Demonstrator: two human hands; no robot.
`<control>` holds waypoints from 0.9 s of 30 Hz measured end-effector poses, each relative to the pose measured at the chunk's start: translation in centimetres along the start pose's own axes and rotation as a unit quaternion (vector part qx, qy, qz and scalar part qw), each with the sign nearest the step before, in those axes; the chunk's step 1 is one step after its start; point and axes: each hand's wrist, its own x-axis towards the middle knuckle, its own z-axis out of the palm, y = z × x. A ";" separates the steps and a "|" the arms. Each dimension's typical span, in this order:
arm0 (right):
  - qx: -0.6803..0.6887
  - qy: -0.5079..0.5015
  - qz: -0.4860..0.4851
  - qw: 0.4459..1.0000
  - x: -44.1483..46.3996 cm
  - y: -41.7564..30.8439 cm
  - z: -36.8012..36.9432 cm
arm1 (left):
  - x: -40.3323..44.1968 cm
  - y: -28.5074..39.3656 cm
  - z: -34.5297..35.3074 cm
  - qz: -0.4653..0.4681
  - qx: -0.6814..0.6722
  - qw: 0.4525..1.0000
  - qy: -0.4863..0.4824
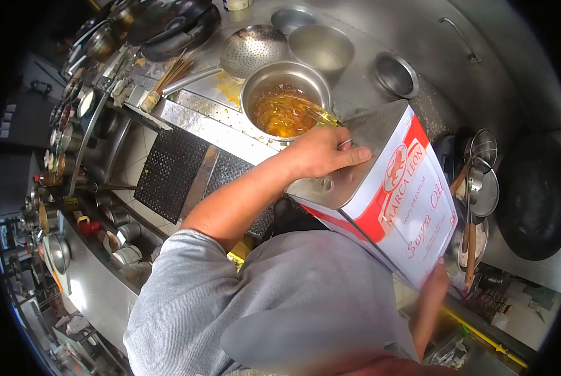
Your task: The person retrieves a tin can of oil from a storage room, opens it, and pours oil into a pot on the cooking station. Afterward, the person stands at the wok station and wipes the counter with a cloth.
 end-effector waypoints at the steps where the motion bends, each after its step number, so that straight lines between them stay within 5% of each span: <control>1: -0.005 0.002 -0.001 1.000 -0.2 -0.2 0.0 | -0.1 0.1 -0.2 0.000 -0.003 1.000 -0.003; 27: 0.000 0.019 -0.031 0.999 -4.0 -2.1 0.0 | -0.9 -0.2 -1.5 0.031 -0.061 0.997 -0.025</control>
